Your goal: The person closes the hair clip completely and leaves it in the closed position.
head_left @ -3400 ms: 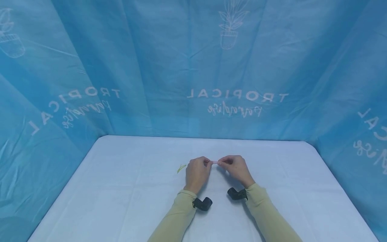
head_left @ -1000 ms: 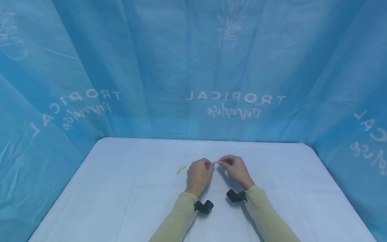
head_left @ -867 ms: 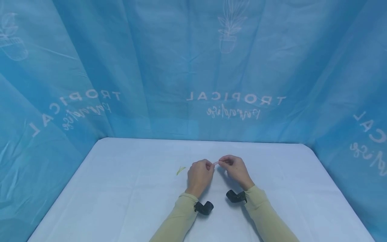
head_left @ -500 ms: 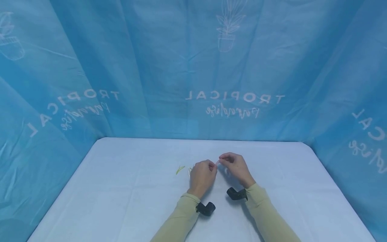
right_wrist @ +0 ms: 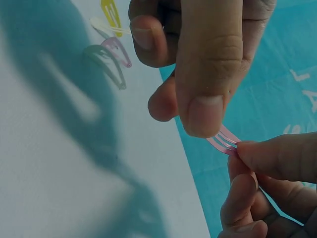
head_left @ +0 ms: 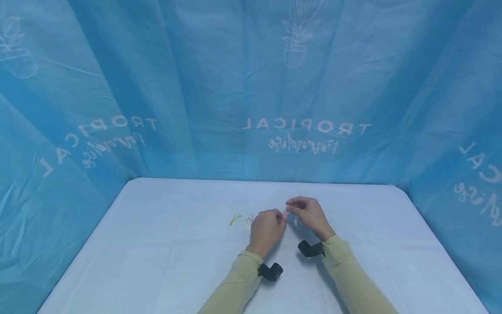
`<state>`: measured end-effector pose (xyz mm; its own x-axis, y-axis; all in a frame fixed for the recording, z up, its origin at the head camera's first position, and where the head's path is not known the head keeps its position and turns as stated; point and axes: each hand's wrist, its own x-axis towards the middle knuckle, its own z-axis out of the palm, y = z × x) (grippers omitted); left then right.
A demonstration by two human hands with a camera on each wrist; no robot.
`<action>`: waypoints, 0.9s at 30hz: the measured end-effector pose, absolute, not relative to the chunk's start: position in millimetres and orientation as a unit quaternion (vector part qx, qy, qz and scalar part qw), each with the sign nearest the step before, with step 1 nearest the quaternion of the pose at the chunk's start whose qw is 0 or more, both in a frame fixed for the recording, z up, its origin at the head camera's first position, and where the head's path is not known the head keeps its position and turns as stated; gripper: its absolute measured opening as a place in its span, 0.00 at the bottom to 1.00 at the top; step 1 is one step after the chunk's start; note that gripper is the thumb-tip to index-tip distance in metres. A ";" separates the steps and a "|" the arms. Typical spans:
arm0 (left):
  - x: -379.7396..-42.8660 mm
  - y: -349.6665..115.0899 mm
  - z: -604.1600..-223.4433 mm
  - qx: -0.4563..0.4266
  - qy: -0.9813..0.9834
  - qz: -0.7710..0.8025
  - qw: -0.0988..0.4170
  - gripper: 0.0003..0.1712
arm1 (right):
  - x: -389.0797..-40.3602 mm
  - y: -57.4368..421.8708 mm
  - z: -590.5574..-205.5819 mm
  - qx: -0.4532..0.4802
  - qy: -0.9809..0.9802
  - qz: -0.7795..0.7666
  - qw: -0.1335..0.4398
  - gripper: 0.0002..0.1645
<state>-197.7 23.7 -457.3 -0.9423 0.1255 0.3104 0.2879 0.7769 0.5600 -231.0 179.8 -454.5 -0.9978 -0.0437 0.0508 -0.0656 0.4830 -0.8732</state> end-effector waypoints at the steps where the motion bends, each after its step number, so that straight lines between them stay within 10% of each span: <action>1: -198.0 24.4 -457.6 -0.113 -0.934 -0.314 0.128 0.06 | -231.4 180.7 -454.5 0.032 -0.862 0.505 0.009 0.11; 27: -210.2 49.7 -466.0 -0.120 -0.951 -0.271 0.088 0.08 | -245.0 207.3 -458.5 0.062 -0.899 0.434 -0.011 0.13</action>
<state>-210.2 49.7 -466.0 -0.9558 0.1801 0.2325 0.2756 0.8241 0.4948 -245.0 207.3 -458.5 -0.9920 -0.1218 0.0345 -0.1028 0.6157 -0.7813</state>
